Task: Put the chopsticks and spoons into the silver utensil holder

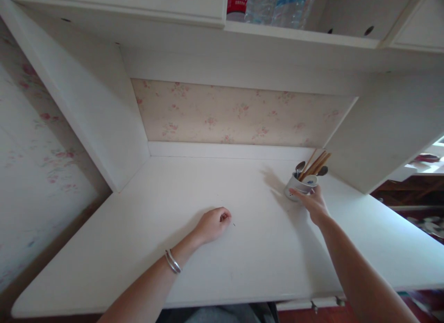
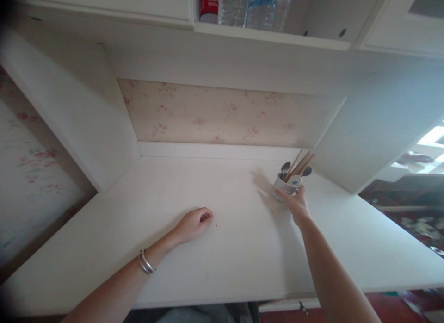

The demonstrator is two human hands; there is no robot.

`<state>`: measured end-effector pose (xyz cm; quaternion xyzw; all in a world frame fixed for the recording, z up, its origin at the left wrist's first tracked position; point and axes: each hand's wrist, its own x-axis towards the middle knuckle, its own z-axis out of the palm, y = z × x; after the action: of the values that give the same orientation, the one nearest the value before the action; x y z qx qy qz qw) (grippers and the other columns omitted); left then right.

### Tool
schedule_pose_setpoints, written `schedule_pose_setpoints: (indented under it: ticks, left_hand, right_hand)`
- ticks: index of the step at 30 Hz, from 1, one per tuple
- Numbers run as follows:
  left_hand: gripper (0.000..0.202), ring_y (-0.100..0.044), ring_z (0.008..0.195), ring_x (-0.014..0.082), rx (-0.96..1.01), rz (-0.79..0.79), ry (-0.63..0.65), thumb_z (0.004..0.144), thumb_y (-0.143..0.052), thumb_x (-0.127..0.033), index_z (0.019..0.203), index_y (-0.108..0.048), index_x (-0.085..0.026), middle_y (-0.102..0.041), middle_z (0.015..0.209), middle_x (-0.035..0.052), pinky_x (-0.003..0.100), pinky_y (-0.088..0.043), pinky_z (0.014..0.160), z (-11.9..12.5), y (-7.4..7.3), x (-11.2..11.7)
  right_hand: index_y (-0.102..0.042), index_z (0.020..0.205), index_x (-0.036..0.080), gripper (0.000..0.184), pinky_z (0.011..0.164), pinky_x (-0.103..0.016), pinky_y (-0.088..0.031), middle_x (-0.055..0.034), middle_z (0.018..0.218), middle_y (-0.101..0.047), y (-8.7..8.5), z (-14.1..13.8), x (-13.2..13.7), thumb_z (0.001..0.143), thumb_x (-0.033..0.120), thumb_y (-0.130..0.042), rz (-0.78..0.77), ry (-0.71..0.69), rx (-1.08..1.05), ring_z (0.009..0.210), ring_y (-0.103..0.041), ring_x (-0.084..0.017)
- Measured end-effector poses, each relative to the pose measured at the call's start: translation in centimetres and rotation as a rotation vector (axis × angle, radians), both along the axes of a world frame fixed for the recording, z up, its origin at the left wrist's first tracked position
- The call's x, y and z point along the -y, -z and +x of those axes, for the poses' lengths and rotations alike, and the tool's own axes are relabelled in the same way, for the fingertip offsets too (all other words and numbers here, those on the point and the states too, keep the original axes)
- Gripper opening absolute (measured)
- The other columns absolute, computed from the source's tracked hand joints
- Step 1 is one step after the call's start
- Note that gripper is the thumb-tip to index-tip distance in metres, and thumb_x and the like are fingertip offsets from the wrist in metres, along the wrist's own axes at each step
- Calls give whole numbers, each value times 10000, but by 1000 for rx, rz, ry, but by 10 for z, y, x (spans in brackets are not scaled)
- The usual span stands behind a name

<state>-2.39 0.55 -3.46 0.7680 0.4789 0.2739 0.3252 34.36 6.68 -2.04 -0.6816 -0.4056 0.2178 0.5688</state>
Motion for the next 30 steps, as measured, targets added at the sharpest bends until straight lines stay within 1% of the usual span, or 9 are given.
schedule_pose_setpoints:
  ticks: [4,6,8,10,11,14,16,21,30]
  left_hand:
    - [228,-612,794,161,-30,4,1,823,-466,-306,915,-644,-196,-685,874,32,258,-441,721,1,-3,1]
    - [230,-612,805,159,-44,3,-3,824,-466,-298,925,-643,-193,-686,888,32,259,-439,732,1,-5,1]
    - [228,-613,810,157,-48,2,-9,828,-465,-298,929,-642,-193,-687,894,30,259,-440,740,1,-5,1]
    - [230,-616,810,158,-39,-6,-16,831,-468,-301,942,-637,-193,-689,900,30,260,-443,743,1,-3,1]
    - [232,-618,809,158,-25,-9,-28,832,-468,-299,956,-631,-190,-688,901,31,262,-446,743,2,-2,0]
    - [222,-615,807,154,59,8,-60,821,-461,-225,981,-607,-175,-680,901,35,258,-453,737,1,3,-4]
    - [252,-608,840,143,153,39,-82,779,-445,-117,978,-592,-167,-673,921,37,248,-454,762,-1,7,-8]
    - [339,-597,911,146,257,69,-156,706,-405,-18,960,-589,-147,-669,962,61,258,-444,843,-13,11,-19]
    - [336,-598,853,160,39,99,-56,658,-417,-17,889,-602,-177,-672,910,43,260,-444,781,-9,7,-8]
  right_hand:
    - [-323,1329,177,970,1015,-477,-340,-154,1323,-426,-7,-29,37,523,429,-799,200,313,214,1219,-426,-309]
    - [-350,1294,177,763,993,-451,-357,-125,1254,-471,-13,-56,59,662,404,-712,433,364,308,1159,-476,-257]
    - [-441,1181,177,527,901,-402,-417,-92,1110,-541,-17,-89,76,739,385,-639,506,322,309,1031,-541,-222]
    - [-532,992,180,305,723,-303,-452,-48,896,-590,-18,-125,84,789,402,-585,397,168,305,835,-578,-183]
    - [-549,909,186,253,630,-262,-434,-25,798,-597,-17,-143,85,809,418,-561,304,0,314,738,-577,-164]
    - [-590,759,194,303,545,-228,-376,8,625,-597,-13,-193,80,870,450,-471,36,-571,415,575,-542,-129]
    - [-631,780,197,342,568,-227,-373,-9,677,-647,-10,-221,73,903,434,-417,-54,-741,483,604,-565,-130]
    - [-666,898,213,354,715,-236,-389,-51,933,-702,-7,-257,57,936,385,-359,-67,-811,605,818,-619,-155]
    - [-637,806,206,329,688,-217,-385,-24,842,-691,6,-236,65,939,330,-363,-8,-900,638,745,-597,-136]
